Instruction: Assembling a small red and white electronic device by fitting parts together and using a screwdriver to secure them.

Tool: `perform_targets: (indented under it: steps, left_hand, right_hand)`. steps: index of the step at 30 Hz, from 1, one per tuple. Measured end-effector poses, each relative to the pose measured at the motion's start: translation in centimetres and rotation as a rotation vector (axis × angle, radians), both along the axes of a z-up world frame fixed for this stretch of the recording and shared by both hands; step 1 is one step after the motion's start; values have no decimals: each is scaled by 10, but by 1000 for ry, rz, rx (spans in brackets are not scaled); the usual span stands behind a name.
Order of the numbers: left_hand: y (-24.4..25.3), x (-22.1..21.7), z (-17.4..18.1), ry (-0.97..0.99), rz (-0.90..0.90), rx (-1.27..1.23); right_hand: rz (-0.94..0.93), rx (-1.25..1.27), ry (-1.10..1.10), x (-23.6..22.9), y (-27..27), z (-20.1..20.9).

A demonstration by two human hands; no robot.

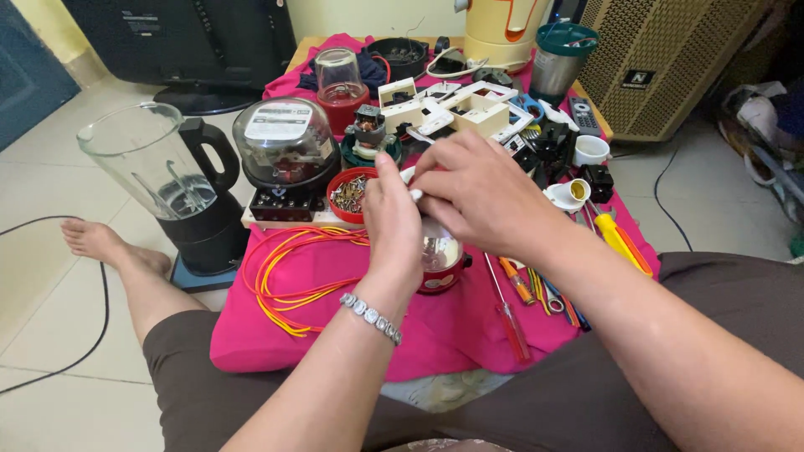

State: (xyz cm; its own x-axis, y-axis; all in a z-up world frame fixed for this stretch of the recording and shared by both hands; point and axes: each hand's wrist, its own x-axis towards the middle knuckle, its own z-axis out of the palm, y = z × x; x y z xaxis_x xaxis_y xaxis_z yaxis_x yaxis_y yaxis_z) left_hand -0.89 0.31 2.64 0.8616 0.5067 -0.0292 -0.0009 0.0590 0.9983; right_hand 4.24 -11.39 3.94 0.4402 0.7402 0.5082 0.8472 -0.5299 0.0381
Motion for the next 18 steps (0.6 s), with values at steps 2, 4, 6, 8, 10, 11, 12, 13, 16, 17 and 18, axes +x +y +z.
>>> perform_targets:
  steps: [2, 4, 6, 8, 10, 11, 12, 13, 16, 17, 18]
  left_hand:
    - [4, 2, -5, 10, -5, 29]
    - [7, 3, -7, 23, -1, 55]
    - [5, 4, -4, 26, -22, 66]
    - [8, 9, -12, 41, -22, 80]
    - [10, 14, -17, 54, -21, 94]
    - [11, 15, -19, 71, -9, 88]
    - [12, 16, -21, 94, 3, 84]
    - [12, 16, -23, 97, 4, 84]
    - [11, 17, -21, 115, 9, 79]
    - [11, 16, -21, 114, 7, 73]
    - [11, 16, -20, 113, 4, 68]
  right_hand:
    - [7, 68, 38, -7, -8, -4]
    - [23, 132, 78, -10, -17, -10]
    - [17, 241, 100, -10, -30, -16]
    - [4, 316, 144, -13, -35, -28]
    - [-9, 390, 186, -16, -40, -37]
    - [-58, 496, 296, -17, -42, -41]
    - [-109, 602, 412, -19, -43, -46]
    - [-109, 602, 414, -16, -42, -50]
    - [-183, 669, 470, 6, -43, -56]
    - [-261, 643, 498, 18, -44, -59]
    - [-341, 616, 526, 30, -46, -62]
